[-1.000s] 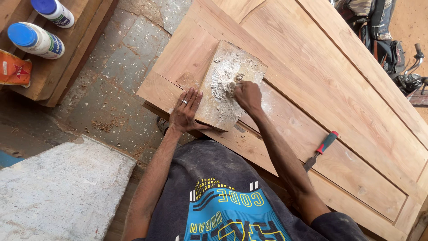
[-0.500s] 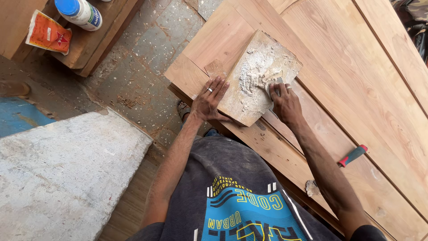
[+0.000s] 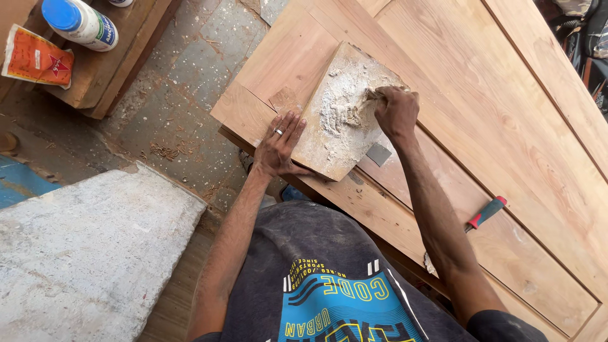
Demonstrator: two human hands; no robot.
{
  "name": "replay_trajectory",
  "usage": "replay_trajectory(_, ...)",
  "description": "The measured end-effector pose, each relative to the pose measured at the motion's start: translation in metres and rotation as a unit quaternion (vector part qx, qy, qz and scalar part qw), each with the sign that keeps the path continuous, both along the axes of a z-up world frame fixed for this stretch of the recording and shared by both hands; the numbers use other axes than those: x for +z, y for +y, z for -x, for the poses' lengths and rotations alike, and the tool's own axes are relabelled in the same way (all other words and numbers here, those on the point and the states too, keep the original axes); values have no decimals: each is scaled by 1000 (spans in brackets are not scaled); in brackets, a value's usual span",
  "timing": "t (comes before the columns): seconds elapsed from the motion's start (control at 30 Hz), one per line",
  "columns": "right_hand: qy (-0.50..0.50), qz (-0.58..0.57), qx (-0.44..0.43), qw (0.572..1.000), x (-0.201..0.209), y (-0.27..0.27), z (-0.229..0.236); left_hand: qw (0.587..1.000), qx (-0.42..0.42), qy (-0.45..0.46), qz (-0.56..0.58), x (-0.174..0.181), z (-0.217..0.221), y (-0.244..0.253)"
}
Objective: The person mixes a white powder with a liquid on a small board using a putty knife to form a paste. Then the person applies the paste into a gap on a wooden door panel using the putty knife.
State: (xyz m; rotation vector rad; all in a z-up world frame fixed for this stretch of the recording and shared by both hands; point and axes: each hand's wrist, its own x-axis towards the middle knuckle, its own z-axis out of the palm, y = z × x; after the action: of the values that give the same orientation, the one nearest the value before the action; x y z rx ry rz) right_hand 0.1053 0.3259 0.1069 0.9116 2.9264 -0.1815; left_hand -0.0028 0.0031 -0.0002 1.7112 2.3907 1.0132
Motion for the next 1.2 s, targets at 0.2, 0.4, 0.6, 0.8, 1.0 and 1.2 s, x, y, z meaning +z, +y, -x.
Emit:
replay_trajectory(0.2, 98, -45, 63, 992, -23, -33, -8, 1000, -4, 6, 6, -7, -4, 0)
replay_trajectory(0.4, 70, -35, 104, 991, -14, -82, -47, 1000, -4, 0, 13, -8, -7, -3)
replay_trajectory(0.6, 109, 241, -185, 946, 11, -34, -43, 1000, -5, 28, 6, -5, 1, -1)
replay_trajectory(0.8, 166, 75, 31, 983, 5, 9, -26, 1000, -6, 15, 1, -3, -5, 0)
replay_trajectory(1.0, -166, -33, 196, 966, -28, -56, -56, 999, 13, 42, 8, 4, -10, -7)
replay_trajectory(1.2, -80, 12, 215, 973, 32, -25, -67, 997, 22, 14, 69, 22, -3, -2)
